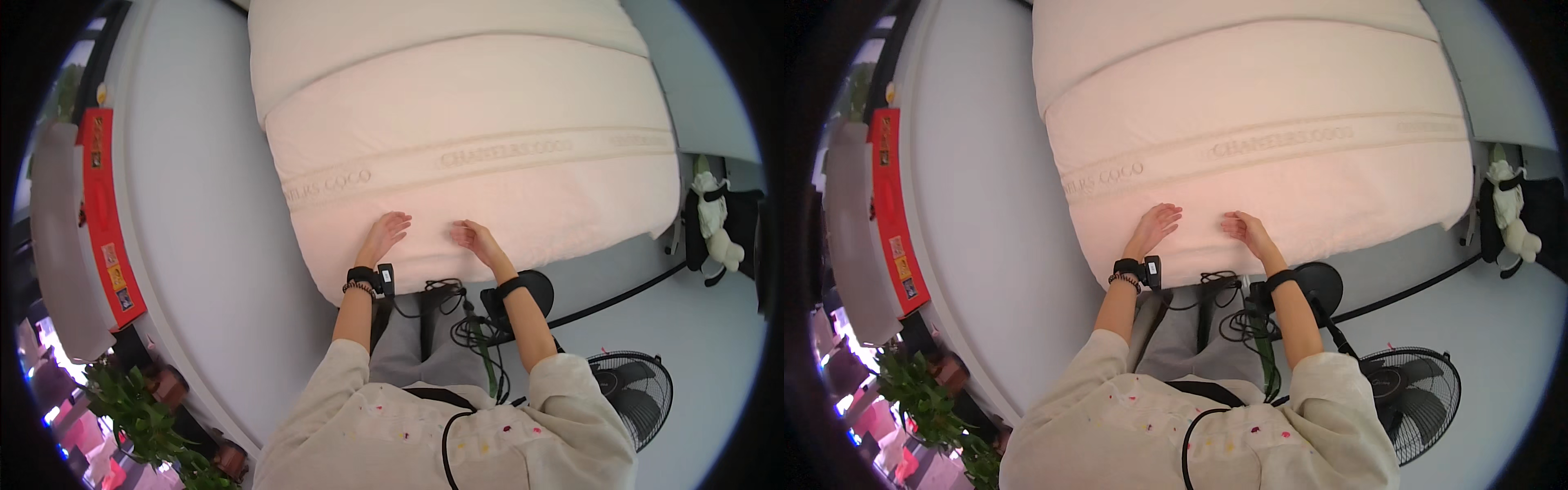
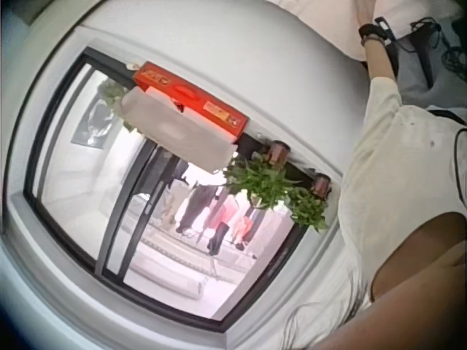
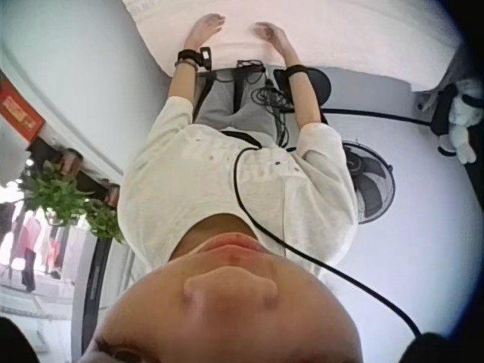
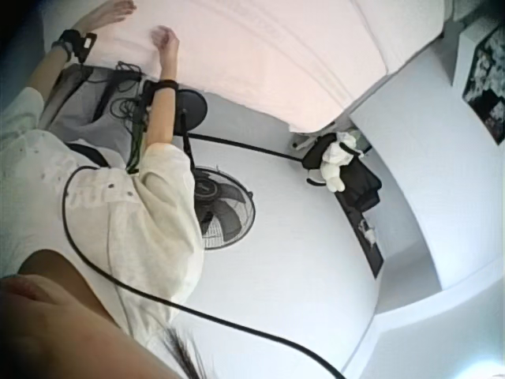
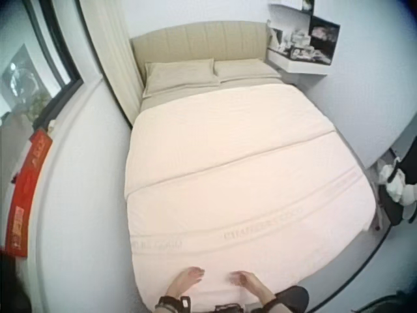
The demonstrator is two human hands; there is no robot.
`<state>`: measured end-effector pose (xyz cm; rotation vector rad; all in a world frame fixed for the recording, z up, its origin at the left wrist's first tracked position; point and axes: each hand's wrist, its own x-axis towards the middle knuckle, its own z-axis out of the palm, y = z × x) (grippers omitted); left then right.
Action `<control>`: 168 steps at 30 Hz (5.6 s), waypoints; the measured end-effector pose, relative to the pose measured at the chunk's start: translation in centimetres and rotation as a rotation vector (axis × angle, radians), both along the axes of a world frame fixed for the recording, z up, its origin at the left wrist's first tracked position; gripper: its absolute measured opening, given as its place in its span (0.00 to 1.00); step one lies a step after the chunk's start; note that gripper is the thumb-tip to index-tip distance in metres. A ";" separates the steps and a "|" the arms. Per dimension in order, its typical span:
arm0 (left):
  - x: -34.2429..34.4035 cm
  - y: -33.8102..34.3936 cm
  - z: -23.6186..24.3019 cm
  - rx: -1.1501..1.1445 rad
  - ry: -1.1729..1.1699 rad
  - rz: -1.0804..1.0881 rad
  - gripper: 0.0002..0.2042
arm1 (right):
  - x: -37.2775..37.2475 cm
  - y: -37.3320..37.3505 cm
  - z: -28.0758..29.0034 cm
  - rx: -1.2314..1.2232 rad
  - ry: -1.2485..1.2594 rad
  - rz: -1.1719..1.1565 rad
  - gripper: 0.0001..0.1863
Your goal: Making the bed by straightening the duvet and smoothing the sheets.
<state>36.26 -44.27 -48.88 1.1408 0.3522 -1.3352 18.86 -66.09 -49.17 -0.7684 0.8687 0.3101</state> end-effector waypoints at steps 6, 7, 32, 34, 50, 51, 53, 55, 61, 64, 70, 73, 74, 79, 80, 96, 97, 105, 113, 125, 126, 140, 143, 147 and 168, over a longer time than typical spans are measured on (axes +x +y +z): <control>-6.8 15.0 -7.4 0.097 0.341 0.413 0.22 | -3.2 7.2 -6.7 0.288 0.158 -0.104 0.21; -8.6 17.2 -7.8 0.191 0.303 0.441 0.23 | -3.2 7.6 -6.6 0.295 0.174 -0.081 0.21; -10.7 27.7 -10.5 0.952 -0.281 0.760 0.09 | -11.5 5.6 -9.0 -0.324 0.622 -0.135 0.13; -11.1 28.2 -10.4 0.993 -0.314 0.729 0.09 | -12.0 5.7 -8.8 -0.326 0.603 -0.076 0.13; -13.6 16.3 -8.8 0.483 0.435 0.075 0.14 | -17.1 9.7 -18.3 -0.341 0.550 -0.260 0.09; -13.9 16.3 -9.8 0.439 0.424 0.273 0.14 | -16.1 11.1 -18.0 -0.321 0.542 -0.240 0.09; -15.0 17.4 -11.1 0.392 0.411 0.482 0.13 | -14.1 13.1 -15.8 -0.258 0.663 -0.278 0.04; -16.1 18.0 -11.9 0.633 0.376 0.505 0.08 | -13.9 13.8 -13.0 -0.271 0.664 -0.264 0.05; -18.0 17.8 -9.9 0.796 0.316 0.395 0.06 | -14.9 14.3 -12.4 -0.538 0.793 -0.216 0.09; -17.9 17.8 -9.3 0.732 0.347 0.405 0.11 | -11.4 13.6 -10.2 -0.278 0.746 -0.015 0.12; -11.7 14.3 -6.8 0.250 0.461 -0.065 0.15 | -3.1 7.0 -5.8 0.110 -0.069 0.016 0.18; -5.8 9.8 -5.1 -0.117 0.310 -0.042 0.19 | 4.2 3.6 -1.0 0.076 -0.244 0.114 0.20; -4.1 8.4 -4.8 -0.221 0.279 -0.030 0.20 | 5.4 2.7 -1.1 0.056 -0.193 0.121 0.20; -1.0 6.3 -4.6 -0.231 0.260 0.044 0.24 | 4.5 2.9 -3.8 0.222 -0.041 0.077 0.20; -1.4 7.2 -5.2 -0.222 0.362 0.156 0.25 | 2.8 3.5 -4.8 0.322 -0.013 0.113 0.20; -2.1 28.5 -5.8 0.198 0.278 -0.033 0.15 | -2.1 5.4 -1.6 0.189 -0.038 0.573 0.21; 0.0 27.4 -5.3 0.117 0.225 0.004 0.14 | 0.7 5.2 -0.5 0.179 -0.115 0.570 0.22; 6.2 17.1 -5.6 -0.139 0.389 0.212 0.21 | 7.1 8.6 -6.3 0.467 0.011 0.438 0.19; -6.9 24.2 -5.8 0.370 0.209 -0.309 0.27 | -1.9 13.7 -10.2 0.541 0.077 0.439 0.19; -4.4 15.0 -9.1 0.056 0.235 -1.084 0.18 | -5.6 0.8 -9.8 -0.022 -0.018 1.360 0.23; -3.5 9.5 -5.7 0.192 0.109 -1.131 0.18 | -3.2 -2.5 -5.1 0.026 -0.027 1.249 0.25; -21.4 -20.9 -7.4 0.042 0.214 -0.908 0.22 | -18.8 -18.3 -13.2 0.242 -0.125 0.629 0.23; -25.8 -22.0 -11.2 0.226 0.044 -1.245 0.22 | -30.1 -16.1 -22.0 -0.465 0.009 0.678 0.23; -25.4 -24.5 -13.2 -0.188 -0.223 -1.870 0.20 | -28.4 -22.4 -17.0 0.197 0.330 1.572 0.22; -29.6 -46.9 -9.5 -0.162 0.624 -0.209 0.21 | -37.0 -40.3 -13.4 -0.034 0.434 0.435 0.21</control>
